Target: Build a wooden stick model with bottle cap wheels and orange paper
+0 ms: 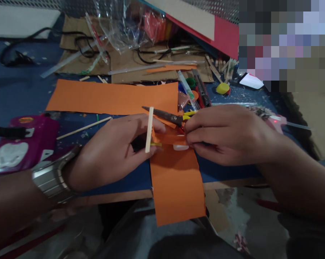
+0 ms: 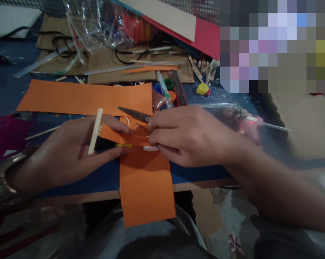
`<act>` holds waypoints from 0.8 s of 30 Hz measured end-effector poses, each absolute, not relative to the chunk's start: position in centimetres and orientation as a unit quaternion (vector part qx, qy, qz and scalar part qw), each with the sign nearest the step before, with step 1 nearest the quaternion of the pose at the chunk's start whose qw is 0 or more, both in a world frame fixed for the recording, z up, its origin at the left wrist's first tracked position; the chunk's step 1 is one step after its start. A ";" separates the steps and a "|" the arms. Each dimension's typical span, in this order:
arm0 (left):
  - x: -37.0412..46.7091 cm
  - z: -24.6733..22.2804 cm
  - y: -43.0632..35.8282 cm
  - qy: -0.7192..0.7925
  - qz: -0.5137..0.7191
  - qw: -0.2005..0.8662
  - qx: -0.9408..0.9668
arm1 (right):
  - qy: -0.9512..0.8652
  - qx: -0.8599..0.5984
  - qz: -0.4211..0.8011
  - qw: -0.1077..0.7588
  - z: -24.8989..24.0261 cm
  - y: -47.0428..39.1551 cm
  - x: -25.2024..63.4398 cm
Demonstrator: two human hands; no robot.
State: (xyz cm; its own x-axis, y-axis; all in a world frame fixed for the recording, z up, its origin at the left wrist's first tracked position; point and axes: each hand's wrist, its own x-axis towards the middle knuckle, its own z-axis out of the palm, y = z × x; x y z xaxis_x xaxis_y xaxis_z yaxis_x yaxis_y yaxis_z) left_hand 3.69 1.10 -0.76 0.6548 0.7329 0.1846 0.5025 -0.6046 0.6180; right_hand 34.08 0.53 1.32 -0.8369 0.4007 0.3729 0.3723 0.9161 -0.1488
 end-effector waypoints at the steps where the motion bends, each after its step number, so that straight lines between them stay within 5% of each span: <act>1: 3.7 -0.7 1.1 0.353 0.216 0.268 0.870 | -0.958 -0.199 0.033 0.203 1.4 0.5 34.1; 24: 3.8 -0.7 1.2 0.325 0.226 0.287 0.872 | -0.951 -0.160 0.120 0.235 1.7 0.5 33.6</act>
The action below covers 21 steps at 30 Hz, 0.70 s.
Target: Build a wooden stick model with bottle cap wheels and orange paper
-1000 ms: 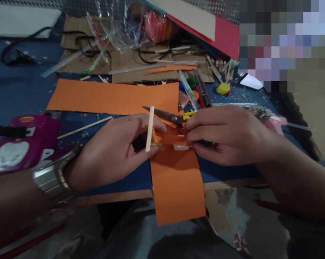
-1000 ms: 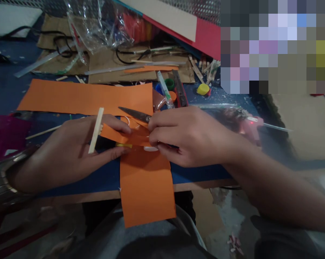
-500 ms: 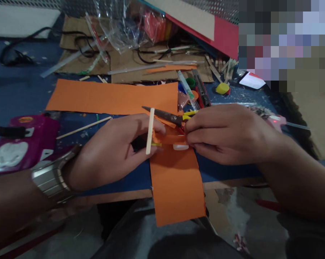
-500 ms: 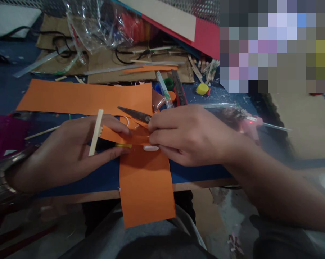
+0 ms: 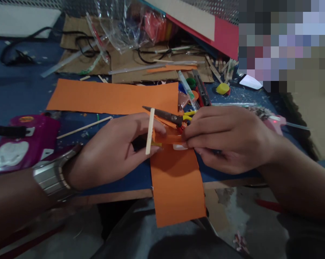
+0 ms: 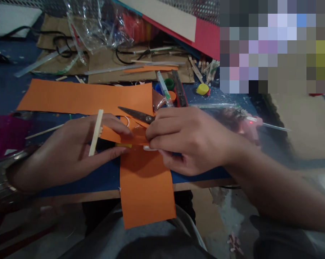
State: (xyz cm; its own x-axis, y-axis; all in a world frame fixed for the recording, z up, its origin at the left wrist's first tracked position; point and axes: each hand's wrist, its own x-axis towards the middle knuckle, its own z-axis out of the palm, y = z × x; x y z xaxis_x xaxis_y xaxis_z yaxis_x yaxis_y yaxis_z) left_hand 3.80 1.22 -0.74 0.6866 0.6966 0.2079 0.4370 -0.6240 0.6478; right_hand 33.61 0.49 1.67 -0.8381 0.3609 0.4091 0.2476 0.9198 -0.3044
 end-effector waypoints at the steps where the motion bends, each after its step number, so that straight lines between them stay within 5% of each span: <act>1: 3.8 -0.8 1.2 0.326 0.224 0.288 0.872 | -0.951 -0.159 0.124 0.236 1.7 0.5 33.5; 21: 3.3 -0.9 1.6 0.350 0.210 0.288 0.866 | -0.939 -0.177 0.151 0.254 0.3 0.8 32.3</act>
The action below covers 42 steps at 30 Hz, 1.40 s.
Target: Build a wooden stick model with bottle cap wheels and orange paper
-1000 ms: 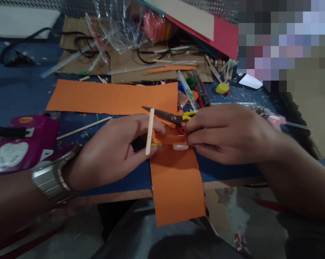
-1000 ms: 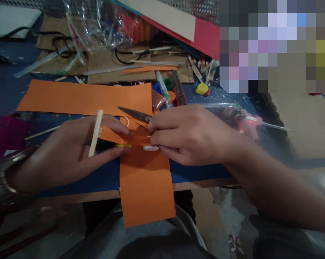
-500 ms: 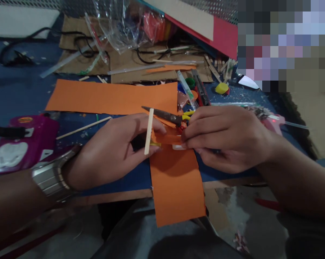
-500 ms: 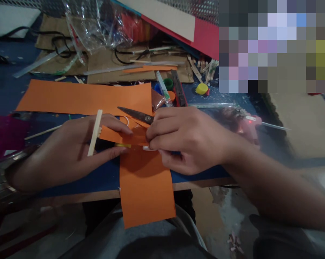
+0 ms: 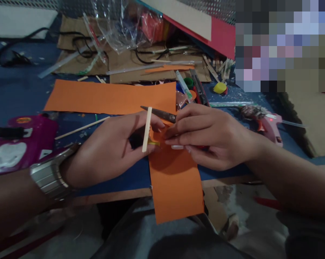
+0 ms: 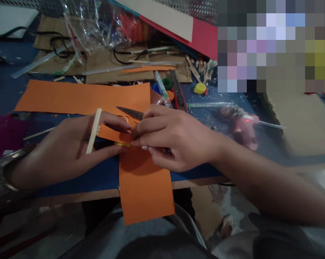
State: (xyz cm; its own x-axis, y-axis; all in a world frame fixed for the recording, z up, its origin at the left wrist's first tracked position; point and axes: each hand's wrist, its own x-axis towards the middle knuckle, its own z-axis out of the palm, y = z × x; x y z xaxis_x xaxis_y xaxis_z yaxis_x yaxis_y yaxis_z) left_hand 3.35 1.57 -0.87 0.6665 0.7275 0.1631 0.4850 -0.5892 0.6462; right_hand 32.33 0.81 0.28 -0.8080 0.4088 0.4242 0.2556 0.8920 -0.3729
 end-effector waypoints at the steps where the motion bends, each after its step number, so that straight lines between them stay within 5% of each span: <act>1: 3.4 -0.8 1.6 0.349 0.210 0.286 0.867 | -0.940 -0.175 0.150 0.252 0.2 0.8 32.2; 42: 3.7 -0.9 1.4 0.364 0.223 0.307 0.851 | -0.946 -0.183 0.086 0.251 -1.5 0.6 30.6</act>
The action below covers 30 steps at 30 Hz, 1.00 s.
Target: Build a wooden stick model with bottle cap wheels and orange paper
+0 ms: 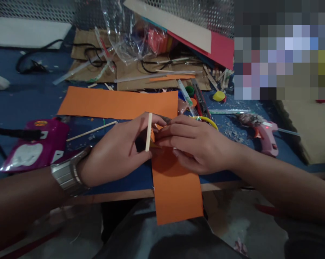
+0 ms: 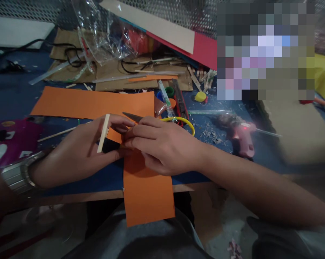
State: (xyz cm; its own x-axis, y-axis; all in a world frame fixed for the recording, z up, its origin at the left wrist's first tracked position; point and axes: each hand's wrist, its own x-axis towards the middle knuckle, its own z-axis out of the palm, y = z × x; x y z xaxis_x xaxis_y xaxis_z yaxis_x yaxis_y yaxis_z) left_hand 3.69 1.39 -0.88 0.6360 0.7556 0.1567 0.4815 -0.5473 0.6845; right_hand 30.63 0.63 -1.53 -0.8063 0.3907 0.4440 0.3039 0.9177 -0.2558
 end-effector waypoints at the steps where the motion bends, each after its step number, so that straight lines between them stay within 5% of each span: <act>1: 3.7 -0.9 1.4 0.364 0.225 0.313 0.848 | -0.946 -0.183 0.089 0.252 -1.5 0.7 30.6; 11: 3.7 -0.6 0.7 0.391 0.214 0.351 0.823 | -0.937 -0.186 0.132 0.263 -1.5 0.9 30.9; 20: 3.6 -0.5 0.3 0.389 0.291 0.366 0.794 | -0.829 -0.272 0.299 0.386 -0.8 1.2 32.3; 25: 3.8 -0.2 0.2 0.339 0.329 0.370 0.800 | -0.778 -0.296 0.412 0.371 -1.1 0.4 31.9; 30: 3.8 -0.8 0.1 0.339 0.342 0.328 0.813 | -0.812 -0.292 0.364 0.351 -1.0 0.0 31.7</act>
State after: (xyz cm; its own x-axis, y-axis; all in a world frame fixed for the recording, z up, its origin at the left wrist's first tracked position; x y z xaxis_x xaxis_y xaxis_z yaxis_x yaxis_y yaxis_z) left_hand 3.81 0.07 -0.82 0.5362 0.7753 0.3338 0.3255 -0.5548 0.7657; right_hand 31.71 0.04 -0.99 -0.5829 0.7295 0.3579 0.2180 0.5647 -0.7960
